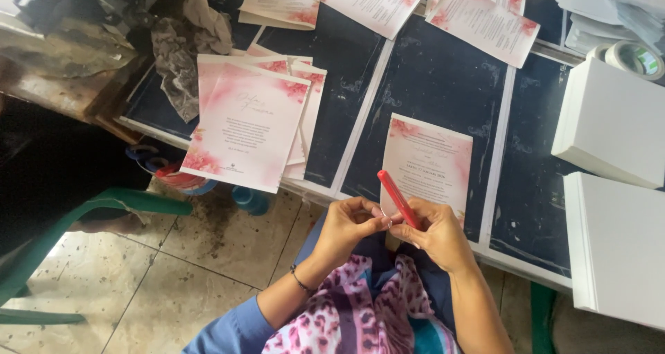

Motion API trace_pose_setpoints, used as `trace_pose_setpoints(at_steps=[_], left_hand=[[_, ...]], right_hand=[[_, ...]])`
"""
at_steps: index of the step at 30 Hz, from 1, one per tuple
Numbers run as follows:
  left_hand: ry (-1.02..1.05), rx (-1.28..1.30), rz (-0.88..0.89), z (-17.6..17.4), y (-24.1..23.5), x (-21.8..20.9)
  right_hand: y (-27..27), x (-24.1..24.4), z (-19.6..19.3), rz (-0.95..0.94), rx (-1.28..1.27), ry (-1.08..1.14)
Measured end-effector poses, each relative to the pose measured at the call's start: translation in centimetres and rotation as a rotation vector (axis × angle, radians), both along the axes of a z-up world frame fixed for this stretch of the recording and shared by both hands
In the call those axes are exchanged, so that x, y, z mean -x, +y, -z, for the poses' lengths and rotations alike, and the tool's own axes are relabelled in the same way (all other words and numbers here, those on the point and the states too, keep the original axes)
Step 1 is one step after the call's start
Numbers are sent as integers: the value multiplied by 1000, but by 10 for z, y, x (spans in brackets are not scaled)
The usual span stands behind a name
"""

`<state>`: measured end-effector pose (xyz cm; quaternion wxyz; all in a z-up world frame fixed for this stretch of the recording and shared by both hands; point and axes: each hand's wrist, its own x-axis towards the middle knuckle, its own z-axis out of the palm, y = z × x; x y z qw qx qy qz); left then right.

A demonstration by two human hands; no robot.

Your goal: The person is manually folding printed cards and using a red creasing tool to flatten the folds on a production table.

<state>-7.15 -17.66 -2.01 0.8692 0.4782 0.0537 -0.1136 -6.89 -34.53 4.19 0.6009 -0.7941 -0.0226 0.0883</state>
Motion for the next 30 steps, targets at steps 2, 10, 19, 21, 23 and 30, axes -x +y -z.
trace_pose_setpoints(at_steps=[2, 10, 19, 21, 23, 30], left_hand=[[10, 0, 6, 9, -1, 0], [20, 19, 35, 12, -1, 2], [22, 35, 74, 4, -7, 8], [27, 39, 82, 6, -9, 8], [16, 19, 106, 9, -10, 7], [34, 16, 129, 2, -12, 11]], right_hand=[[-1, 0, 10, 8, -73, 13], [-3, 8, 18, 34, -148, 15], [-22, 19, 41, 91, -177, 0], [-24, 20, 44, 105, -174, -6], [-30, 19, 53, 112, -192, -1], [-39, 24, 64, 108, -224, -31]])
